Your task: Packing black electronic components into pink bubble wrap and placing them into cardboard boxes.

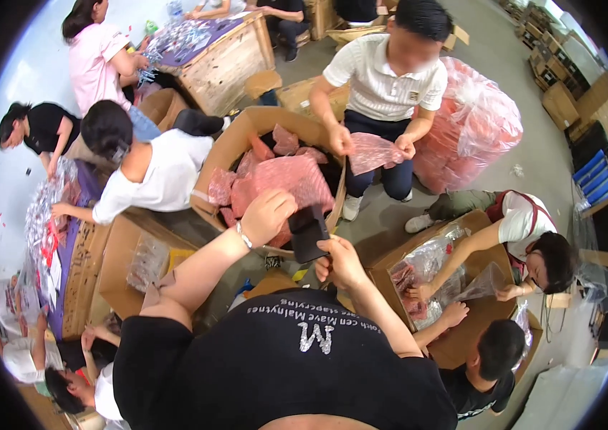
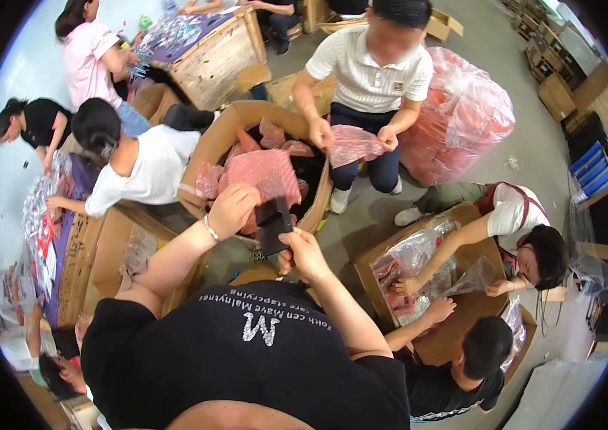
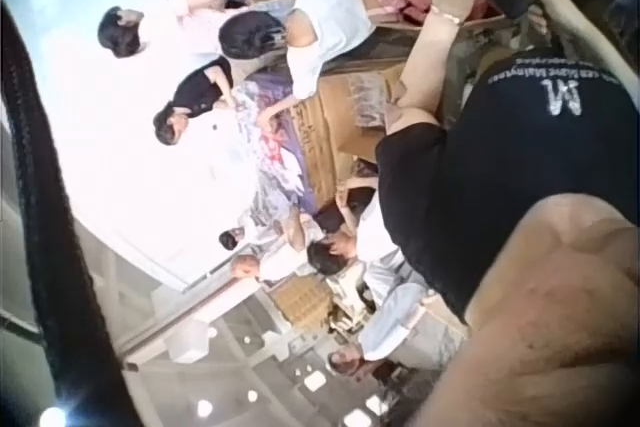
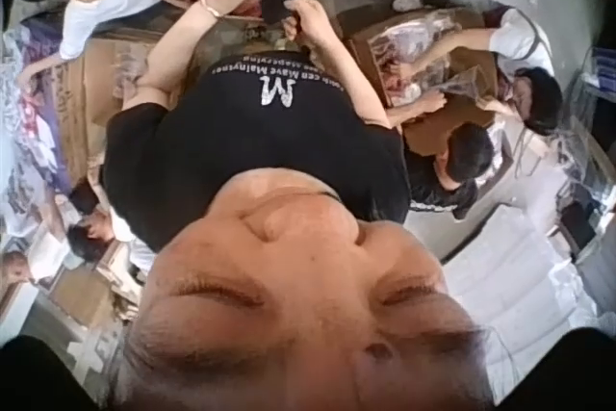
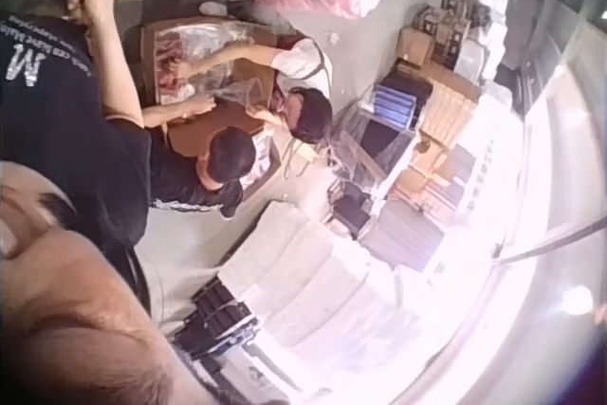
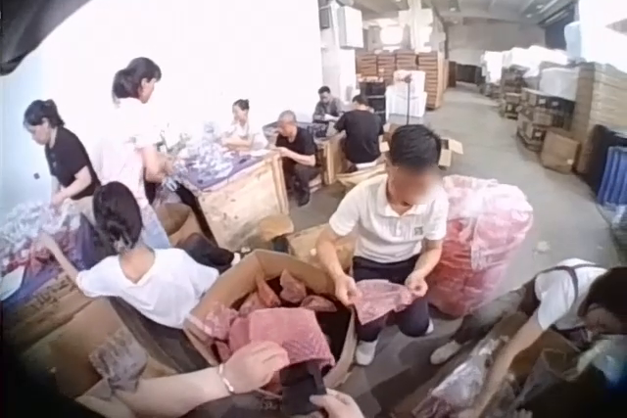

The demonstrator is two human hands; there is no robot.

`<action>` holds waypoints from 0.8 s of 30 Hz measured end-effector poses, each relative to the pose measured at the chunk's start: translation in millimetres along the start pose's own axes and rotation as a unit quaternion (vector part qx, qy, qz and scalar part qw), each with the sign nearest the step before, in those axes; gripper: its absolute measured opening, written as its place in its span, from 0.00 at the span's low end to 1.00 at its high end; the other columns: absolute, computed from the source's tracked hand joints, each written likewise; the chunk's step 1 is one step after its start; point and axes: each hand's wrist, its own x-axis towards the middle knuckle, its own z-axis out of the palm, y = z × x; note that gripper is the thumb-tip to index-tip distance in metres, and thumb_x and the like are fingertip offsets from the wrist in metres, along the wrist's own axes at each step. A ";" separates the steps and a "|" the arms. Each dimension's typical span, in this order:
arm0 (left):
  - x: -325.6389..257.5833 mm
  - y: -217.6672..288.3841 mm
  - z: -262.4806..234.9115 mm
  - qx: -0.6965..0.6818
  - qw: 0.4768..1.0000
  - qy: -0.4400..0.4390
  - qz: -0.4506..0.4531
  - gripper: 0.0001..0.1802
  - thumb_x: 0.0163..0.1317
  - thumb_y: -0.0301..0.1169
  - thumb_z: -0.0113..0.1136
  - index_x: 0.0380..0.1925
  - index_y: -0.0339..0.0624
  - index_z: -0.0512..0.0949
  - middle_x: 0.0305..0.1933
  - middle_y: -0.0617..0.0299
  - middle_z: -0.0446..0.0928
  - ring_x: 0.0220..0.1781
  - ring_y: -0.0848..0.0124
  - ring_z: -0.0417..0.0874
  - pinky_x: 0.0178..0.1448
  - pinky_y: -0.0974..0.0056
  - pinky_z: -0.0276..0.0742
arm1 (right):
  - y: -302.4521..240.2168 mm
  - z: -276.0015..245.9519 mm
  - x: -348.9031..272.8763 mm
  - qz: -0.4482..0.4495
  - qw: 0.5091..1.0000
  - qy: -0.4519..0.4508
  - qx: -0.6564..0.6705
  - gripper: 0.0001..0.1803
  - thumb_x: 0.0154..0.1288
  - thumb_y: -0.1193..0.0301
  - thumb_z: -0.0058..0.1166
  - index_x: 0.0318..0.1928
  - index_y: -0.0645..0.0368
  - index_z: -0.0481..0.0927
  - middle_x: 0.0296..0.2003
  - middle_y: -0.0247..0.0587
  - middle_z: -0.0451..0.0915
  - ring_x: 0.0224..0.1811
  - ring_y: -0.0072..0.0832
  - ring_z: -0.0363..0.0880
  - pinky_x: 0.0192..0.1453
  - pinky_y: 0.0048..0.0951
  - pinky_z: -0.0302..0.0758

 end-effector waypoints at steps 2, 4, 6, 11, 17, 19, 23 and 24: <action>-9.7 3.0 3.1 0.008 1.000 0.011 0.009 0.08 0.42 0.23 0.54 0.26 0.38 0.72 0.32 0.55 0.73 0.37 0.57 0.75 0.42 0.58 0.72 | 5.3 1.5 7.2 -0.006 0.997 0.050 0.066 0.07 0.57 0.70 0.44 0.25 0.55 0.63 0.12 0.31 0.58 0.10 0.24 0.58 0.15 0.29 0.59; -12.4 12.8 6.7 -0.006 1.000 -0.010 0.010 0.09 0.41 0.22 0.54 0.27 0.38 0.72 0.32 0.55 0.73 0.37 0.57 0.75 0.43 0.58 0.72 | 8.8 -7.7 19.2 0.009 0.993 0.006 0.115 0.10 0.57 0.68 0.44 0.23 0.53 0.60 0.12 0.30 0.56 0.11 0.23 0.55 0.16 0.27 0.58; -10.2 27.7 6.5 -0.074 0.997 -0.007 -0.003 0.09 0.41 0.18 0.55 0.26 0.38 0.71 0.30 0.56 0.72 0.34 0.58 0.75 0.40 0.60 0.72 | 11.7 -13.0 23.7 0.056 0.983 -0.029 0.171 0.11 0.58 0.66 0.42 0.22 0.52 0.60 0.13 0.27 0.54 0.14 0.21 0.54 0.20 0.23 0.56; -11.9 43.6 1.3 -0.152 0.983 0.000 -0.102 0.08 0.44 0.15 0.53 0.25 0.37 0.71 0.29 0.57 0.71 0.32 0.61 0.74 0.35 0.64 0.72 | 11.0 -26.0 29.8 0.011 0.945 -0.041 0.324 0.10 0.61 0.64 0.45 0.25 0.53 0.65 0.16 0.28 0.61 0.16 0.18 0.58 0.21 0.21 0.60; -9.7 19.5 8.0 -0.263 0.862 0.020 -0.433 0.03 0.51 0.18 0.52 0.25 0.38 0.73 0.23 0.68 0.72 0.25 0.81 0.71 0.29 0.74 0.68 | -9.6 -33.4 7.6 -0.010 0.999 -0.028 0.044 0.13 0.64 0.67 0.47 0.45 0.62 0.72 0.36 0.39 0.79 0.32 0.22 0.77 0.29 0.17 0.74; -3.7 -2.7 6.7 -0.334 0.823 -0.002 -0.459 0.05 0.52 0.18 0.51 0.26 0.39 0.74 0.24 0.70 0.73 0.28 0.83 0.71 0.33 0.75 0.69 | -24.9 -50.6 3.0 -0.093 0.994 0.004 -0.063 0.14 0.62 0.72 0.48 0.48 0.60 0.71 0.37 0.37 0.78 0.35 0.21 0.77 0.32 0.19 0.74; 39.1 -3.0 -24.2 -0.520 0.718 -0.021 -0.463 0.05 0.50 0.18 0.51 0.28 0.37 0.74 0.25 0.68 0.72 0.25 0.82 0.70 0.29 0.78 0.64 | -22.3 -78.2 32.7 -0.265 0.953 0.062 -0.135 0.29 0.54 0.80 0.52 0.58 0.60 0.62 0.48 0.45 0.72 0.50 0.30 0.72 0.50 0.27 0.71; 47.9 -6.9 -27.2 -0.559 0.676 -0.031 -0.479 0.06 0.51 0.18 0.50 0.28 0.38 0.74 0.25 0.68 0.73 0.25 0.82 0.71 0.30 0.77 0.66 | -18.1 -81.8 48.6 -0.239 0.955 0.026 -0.175 0.35 0.52 0.81 0.55 0.61 0.59 0.56 0.53 0.45 0.68 0.55 0.32 0.68 0.55 0.30 0.68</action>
